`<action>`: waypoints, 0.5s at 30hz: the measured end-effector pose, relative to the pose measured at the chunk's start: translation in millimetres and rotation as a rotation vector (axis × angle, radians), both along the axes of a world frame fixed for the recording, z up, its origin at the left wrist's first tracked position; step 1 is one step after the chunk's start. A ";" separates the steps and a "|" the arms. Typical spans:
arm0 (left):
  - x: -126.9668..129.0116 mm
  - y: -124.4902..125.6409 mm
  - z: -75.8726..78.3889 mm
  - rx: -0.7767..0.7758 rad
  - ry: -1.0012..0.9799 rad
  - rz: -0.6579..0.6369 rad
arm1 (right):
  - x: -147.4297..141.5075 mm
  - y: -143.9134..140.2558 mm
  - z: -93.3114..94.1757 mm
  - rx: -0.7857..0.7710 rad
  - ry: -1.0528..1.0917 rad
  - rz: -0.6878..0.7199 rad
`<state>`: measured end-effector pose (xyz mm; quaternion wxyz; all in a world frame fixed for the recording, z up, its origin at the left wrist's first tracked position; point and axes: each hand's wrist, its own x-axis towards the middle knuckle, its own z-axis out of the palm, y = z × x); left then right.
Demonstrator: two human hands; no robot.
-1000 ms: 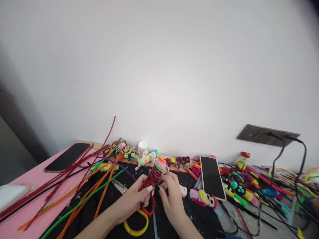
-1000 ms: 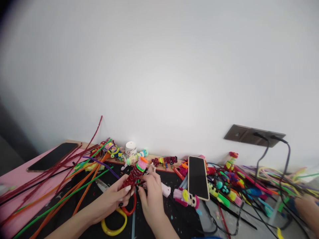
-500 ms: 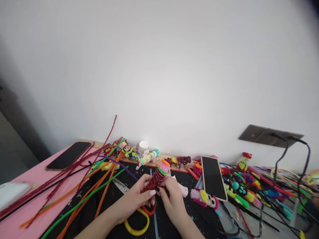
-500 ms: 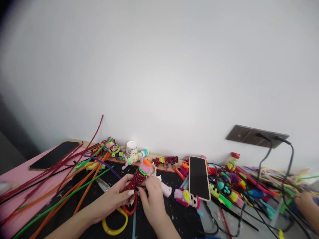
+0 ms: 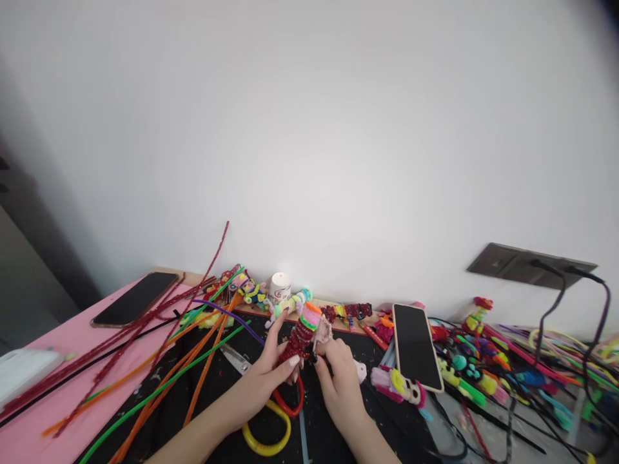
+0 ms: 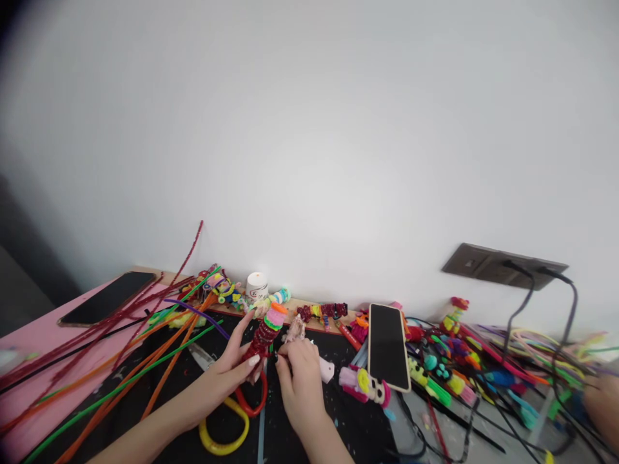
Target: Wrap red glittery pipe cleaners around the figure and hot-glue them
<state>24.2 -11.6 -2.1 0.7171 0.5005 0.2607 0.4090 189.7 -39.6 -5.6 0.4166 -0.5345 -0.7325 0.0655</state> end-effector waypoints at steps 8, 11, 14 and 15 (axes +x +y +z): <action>-2.7 3.4 -9.6 0.028 0.013 0.093 | -0.3 -0.2 1.1 0.014 -0.014 -0.006; -3.2 4.6 -8.6 0.069 0.048 0.163 | -1.2 -1.2 2.6 0.031 -0.031 -0.012; -3.7 5.1 -6.0 0.115 0.100 0.209 | -2.5 -1.5 3.4 0.046 -0.060 -0.015; -4.0 5.2 -5.4 0.129 0.126 0.219 | -2.9 -1.4 3.4 0.052 -0.069 -0.018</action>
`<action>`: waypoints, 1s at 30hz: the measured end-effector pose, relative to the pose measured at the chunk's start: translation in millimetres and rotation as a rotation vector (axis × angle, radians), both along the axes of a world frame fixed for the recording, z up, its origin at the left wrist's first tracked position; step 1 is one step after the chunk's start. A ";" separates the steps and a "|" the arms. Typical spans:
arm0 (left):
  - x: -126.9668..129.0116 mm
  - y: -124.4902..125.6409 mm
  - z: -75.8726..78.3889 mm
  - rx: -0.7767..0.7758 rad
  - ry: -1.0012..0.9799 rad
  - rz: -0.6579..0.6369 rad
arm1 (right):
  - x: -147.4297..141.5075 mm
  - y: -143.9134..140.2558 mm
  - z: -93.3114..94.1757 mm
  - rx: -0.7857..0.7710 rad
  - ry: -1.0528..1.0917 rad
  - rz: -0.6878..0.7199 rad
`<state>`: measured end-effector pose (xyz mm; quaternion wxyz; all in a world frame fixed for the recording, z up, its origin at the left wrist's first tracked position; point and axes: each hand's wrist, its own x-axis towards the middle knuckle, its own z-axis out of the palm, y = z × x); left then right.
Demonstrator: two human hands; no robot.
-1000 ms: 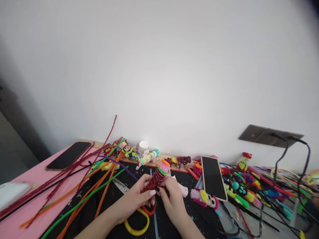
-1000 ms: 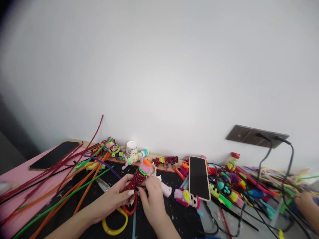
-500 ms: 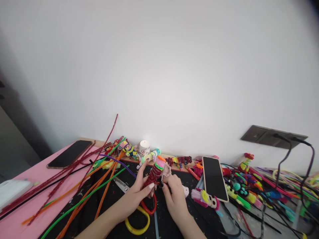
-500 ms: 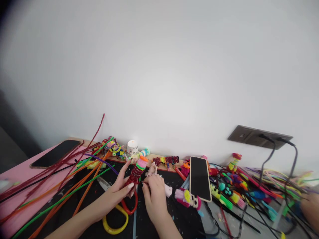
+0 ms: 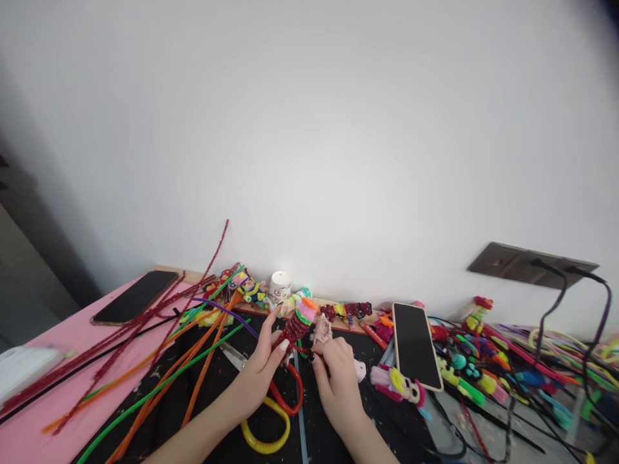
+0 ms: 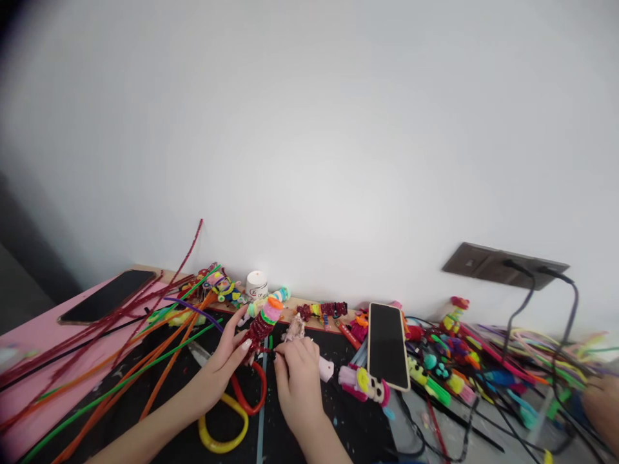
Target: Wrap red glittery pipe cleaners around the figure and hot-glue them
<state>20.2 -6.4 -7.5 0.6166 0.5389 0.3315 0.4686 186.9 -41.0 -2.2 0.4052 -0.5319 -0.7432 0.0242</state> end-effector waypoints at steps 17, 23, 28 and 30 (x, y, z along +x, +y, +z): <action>-5.3 5.0 -8.8 0.199 0.225 0.187 | -9.3 -9.6 1.8 0.113 -0.109 0.138; -7.6 9.1 -4.7 0.209 0.208 0.235 | -2.0 -11.8 6.0 0.057 -0.057 0.297; -10.5 18.3 3.9 -0.026 -0.017 0.229 | 18.2 2.4 -2.7 0.143 -0.065 -0.120; -11.3 20.7 6.6 -0.116 -0.142 0.183 | 22.2 7.4 -5.4 0.081 -0.128 -0.281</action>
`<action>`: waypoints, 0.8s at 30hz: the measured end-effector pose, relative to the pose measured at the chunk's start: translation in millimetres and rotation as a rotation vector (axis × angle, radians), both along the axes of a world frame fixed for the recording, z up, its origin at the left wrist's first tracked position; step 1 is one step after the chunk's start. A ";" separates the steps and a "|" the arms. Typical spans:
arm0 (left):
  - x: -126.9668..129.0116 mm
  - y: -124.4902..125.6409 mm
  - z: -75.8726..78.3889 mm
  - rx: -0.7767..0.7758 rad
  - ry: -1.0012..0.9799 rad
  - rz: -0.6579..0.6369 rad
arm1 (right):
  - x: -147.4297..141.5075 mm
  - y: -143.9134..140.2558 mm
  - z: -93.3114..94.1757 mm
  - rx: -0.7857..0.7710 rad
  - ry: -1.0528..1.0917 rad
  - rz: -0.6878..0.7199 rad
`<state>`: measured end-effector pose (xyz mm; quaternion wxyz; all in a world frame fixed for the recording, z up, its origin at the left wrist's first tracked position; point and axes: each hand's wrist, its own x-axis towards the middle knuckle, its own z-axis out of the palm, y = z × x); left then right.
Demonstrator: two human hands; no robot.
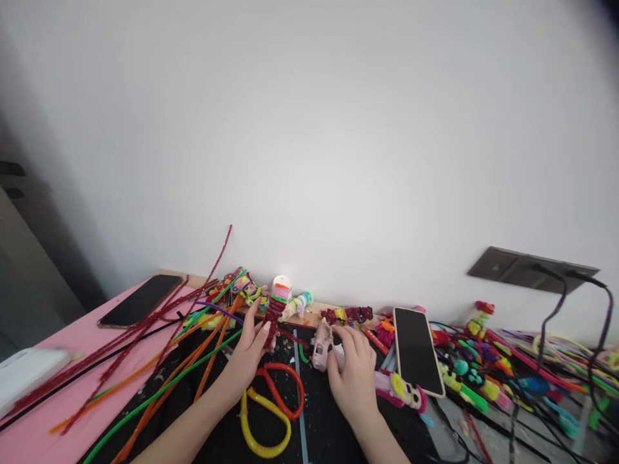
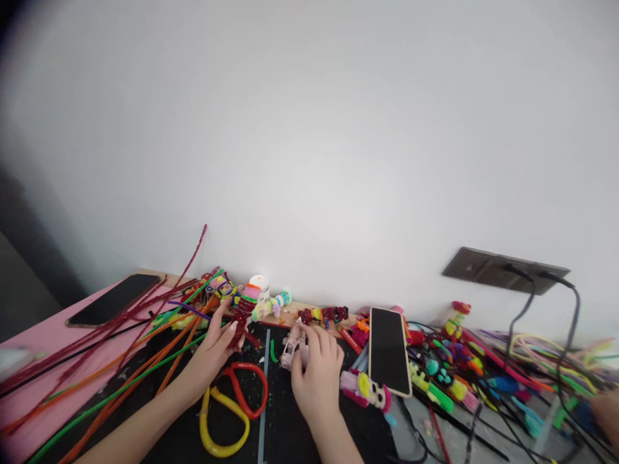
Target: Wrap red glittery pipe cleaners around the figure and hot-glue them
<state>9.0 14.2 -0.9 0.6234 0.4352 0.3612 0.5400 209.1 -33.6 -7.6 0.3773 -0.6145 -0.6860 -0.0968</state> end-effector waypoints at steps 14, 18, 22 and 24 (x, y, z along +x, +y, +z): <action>-2.9 -3.1 6.6 -0.254 -0.381 -0.244 | 9.2 2.0 -19.6 -0.173 -0.269 -0.261; -4.4 -4.4 8.6 -0.272 -0.310 -0.272 | 12.0 4.8 -13.5 -0.233 -0.223 -0.204; -5.4 -4.1 6.9 -0.275 -0.294 -0.273 | 14.8 5.9 -5.6 -0.348 -0.108 -0.141; -5.4 -3.6 5.2 -0.269 -0.281 -0.269 | 16.8 6.7 -3.5 -0.356 -0.020 -0.127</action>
